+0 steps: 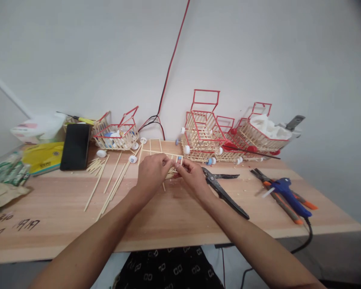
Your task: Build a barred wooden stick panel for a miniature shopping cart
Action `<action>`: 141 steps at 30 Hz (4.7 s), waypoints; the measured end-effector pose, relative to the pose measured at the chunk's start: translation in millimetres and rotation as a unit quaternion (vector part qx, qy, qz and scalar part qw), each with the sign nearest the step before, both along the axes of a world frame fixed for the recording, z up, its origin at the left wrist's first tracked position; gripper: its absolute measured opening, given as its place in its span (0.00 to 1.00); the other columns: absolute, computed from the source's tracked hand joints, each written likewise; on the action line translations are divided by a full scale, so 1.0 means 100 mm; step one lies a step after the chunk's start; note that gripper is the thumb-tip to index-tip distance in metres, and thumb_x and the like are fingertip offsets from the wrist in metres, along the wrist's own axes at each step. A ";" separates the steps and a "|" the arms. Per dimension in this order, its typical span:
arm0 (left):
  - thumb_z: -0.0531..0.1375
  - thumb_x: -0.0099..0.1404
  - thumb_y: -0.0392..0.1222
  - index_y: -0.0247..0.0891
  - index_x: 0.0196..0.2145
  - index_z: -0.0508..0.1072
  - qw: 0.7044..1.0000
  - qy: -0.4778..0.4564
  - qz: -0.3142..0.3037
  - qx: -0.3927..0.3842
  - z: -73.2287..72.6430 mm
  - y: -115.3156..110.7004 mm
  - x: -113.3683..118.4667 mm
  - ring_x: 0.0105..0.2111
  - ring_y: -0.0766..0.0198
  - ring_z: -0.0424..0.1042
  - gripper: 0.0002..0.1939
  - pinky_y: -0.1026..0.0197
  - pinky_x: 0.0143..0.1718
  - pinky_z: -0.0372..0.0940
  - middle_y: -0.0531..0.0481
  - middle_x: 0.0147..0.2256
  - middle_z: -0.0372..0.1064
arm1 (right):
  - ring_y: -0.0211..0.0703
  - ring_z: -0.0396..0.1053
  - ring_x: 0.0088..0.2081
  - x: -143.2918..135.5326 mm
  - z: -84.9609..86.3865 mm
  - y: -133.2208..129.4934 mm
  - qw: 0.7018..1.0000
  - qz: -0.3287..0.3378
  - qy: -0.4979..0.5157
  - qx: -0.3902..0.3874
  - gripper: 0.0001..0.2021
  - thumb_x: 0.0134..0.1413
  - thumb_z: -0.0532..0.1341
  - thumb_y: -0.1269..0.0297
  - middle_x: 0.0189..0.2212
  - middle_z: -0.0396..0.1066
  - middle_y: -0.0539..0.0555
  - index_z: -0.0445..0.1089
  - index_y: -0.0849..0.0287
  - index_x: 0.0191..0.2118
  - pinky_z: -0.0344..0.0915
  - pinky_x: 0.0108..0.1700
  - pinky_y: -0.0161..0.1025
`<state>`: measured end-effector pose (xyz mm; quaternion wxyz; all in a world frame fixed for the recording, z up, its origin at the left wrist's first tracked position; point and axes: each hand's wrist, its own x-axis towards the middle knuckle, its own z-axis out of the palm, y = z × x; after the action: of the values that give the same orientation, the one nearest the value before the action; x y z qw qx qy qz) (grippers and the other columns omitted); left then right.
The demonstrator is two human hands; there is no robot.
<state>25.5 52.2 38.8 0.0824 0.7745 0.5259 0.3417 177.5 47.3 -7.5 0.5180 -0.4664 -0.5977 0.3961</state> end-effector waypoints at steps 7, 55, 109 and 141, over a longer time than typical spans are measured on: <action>0.56 0.63 0.43 0.37 0.20 0.69 0.999 0.032 0.012 -0.002 0.02 -0.01 0.01 0.23 0.63 0.63 0.15 0.61 0.26 0.47 0.50 0.22 0.69 | 0.40 0.70 0.28 0.00 0.04 -0.02 0.999 -0.011 -0.044 0.008 0.15 0.54 0.60 0.51 0.28 0.72 0.50 0.70 0.59 0.31 0.69 0.32 0.37; 0.57 0.63 0.40 0.40 0.33 0.79 0.992 0.028 -0.106 0.059 0.12 0.31 -0.56 0.37 0.56 0.72 0.10 0.55 0.43 0.62 0.47 0.35 0.78 | 0.33 0.60 0.21 0.18 0.04 0.07 0.986 0.090 0.081 -0.118 0.21 0.43 0.66 0.43 0.19 0.64 0.46 0.69 0.59 0.28 0.60 0.23 0.33; 0.57 0.64 0.37 0.37 0.29 0.76 0.985 0.057 -0.165 0.003 -0.09 0.28 -0.33 0.35 0.58 0.70 0.08 0.57 0.40 0.59 0.46 0.31 0.75 | 0.35 0.64 0.28 0.24 0.04 0.13 0.954 0.175 0.150 -0.192 0.19 0.42 0.69 0.49 0.26 0.71 0.49 0.74 0.62 0.31 0.58 0.34 0.34; 0.72 0.45 0.50 0.31 0.26 0.75 0.800 -0.424 -0.109 -0.410 -0.05 0.33 -0.48 0.21 0.73 0.65 0.19 0.70 0.20 0.55 0.50 0.25 0.72 | 0.38 0.68 0.30 0.34 0.17 0.12 0.961 0.108 0.175 -0.184 0.20 0.41 0.69 0.46 0.29 0.74 0.52 0.76 0.59 0.32 0.64 0.37 0.37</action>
<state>-22.2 85.4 33.5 0.6435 0.4985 0.4417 0.3772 211.9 59.5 9.8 0.4740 -0.4098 -0.4613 0.6282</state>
